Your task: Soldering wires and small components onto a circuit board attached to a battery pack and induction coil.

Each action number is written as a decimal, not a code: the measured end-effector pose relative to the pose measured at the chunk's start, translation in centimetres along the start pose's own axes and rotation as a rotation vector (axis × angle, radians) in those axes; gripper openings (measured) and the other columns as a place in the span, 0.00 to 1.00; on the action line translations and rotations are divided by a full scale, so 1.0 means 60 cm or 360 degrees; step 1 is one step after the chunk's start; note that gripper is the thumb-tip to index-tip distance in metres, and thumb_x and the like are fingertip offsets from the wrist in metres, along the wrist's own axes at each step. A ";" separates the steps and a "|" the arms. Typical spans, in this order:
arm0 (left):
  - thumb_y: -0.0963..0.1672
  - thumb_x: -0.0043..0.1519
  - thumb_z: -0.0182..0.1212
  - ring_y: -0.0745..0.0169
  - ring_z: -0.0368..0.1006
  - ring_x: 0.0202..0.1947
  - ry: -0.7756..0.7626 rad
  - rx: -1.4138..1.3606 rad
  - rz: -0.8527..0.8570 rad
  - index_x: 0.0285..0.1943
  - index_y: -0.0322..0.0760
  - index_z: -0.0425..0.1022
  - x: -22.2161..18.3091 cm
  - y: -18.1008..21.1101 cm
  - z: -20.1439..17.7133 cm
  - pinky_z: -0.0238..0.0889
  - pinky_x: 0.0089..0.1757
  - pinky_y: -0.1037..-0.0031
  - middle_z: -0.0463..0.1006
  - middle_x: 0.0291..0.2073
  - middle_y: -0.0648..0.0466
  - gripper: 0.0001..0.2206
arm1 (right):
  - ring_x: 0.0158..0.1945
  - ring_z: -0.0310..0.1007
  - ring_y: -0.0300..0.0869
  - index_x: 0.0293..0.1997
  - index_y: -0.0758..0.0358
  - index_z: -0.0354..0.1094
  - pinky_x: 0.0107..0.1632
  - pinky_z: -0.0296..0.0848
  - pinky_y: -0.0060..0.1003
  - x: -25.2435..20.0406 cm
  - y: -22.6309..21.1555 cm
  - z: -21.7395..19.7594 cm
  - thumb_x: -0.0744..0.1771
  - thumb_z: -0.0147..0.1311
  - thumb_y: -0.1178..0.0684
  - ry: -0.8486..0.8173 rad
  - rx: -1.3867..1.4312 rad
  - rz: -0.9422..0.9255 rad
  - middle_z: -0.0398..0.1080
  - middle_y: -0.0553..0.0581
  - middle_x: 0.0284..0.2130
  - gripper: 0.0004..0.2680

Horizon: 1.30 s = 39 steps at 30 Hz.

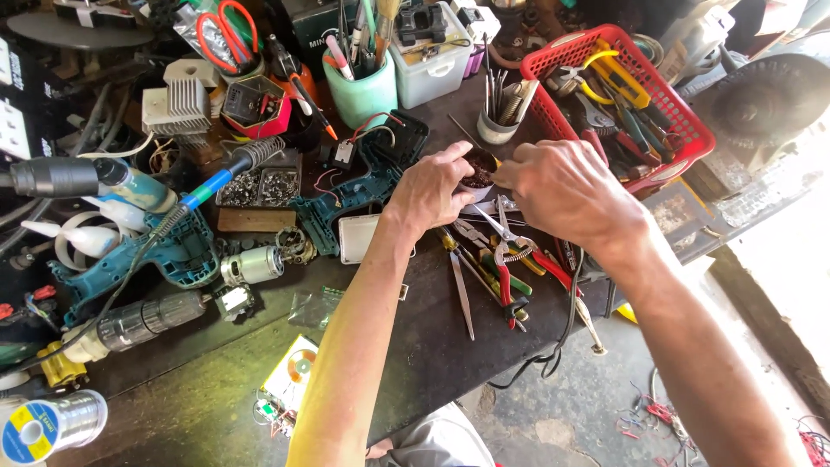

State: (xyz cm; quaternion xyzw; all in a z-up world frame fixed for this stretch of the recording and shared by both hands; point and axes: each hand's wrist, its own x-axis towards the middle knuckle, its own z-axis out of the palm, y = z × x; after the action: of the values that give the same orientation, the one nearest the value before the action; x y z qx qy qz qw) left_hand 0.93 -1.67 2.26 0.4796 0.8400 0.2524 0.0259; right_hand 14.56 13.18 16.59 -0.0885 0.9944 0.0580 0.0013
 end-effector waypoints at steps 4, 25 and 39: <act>0.46 0.57 0.72 0.42 0.77 0.55 0.0000 0.0053 -0.0005 0.53 0.38 0.80 0.002 -0.001 0.006 0.69 0.58 0.58 0.70 0.66 0.50 0.17 | 0.34 0.80 0.47 0.40 0.56 0.77 0.40 0.81 0.47 -0.031 -0.002 -0.045 0.63 0.62 0.57 0.0062 -0.0006 -0.0124 0.76 0.54 0.29 0.05; 0.48 0.67 0.49 0.72 0.68 0.23 0.0870 -0.1518 -0.0854 0.36 0.42 0.72 -0.406 0.253 -0.095 0.60 0.30 0.78 0.73 0.22 0.58 0.11 | 0.21 0.73 0.39 0.45 0.72 0.73 0.26 0.65 0.29 -0.358 -0.357 0.199 0.64 0.60 0.45 0.0990 0.2809 0.0788 0.77 0.64 0.20 0.16; 0.39 0.58 0.69 0.64 0.78 0.39 0.1205 -0.2483 -0.1312 0.53 0.22 0.78 -0.750 0.306 0.056 0.75 0.45 0.72 0.83 0.37 0.50 0.16 | 0.37 0.86 0.36 0.42 0.64 0.77 0.41 0.81 0.24 -0.366 -0.576 0.237 0.62 0.64 0.52 0.0569 0.2222 0.0463 0.84 0.54 0.34 0.09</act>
State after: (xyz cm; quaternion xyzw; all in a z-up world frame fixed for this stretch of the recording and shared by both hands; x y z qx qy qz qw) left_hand 40.66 -29.63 -1.36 -0.1193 0.4908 0.8497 0.1515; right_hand 42.18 -15.11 -1.24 0.0577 0.7864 -0.6046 -0.1126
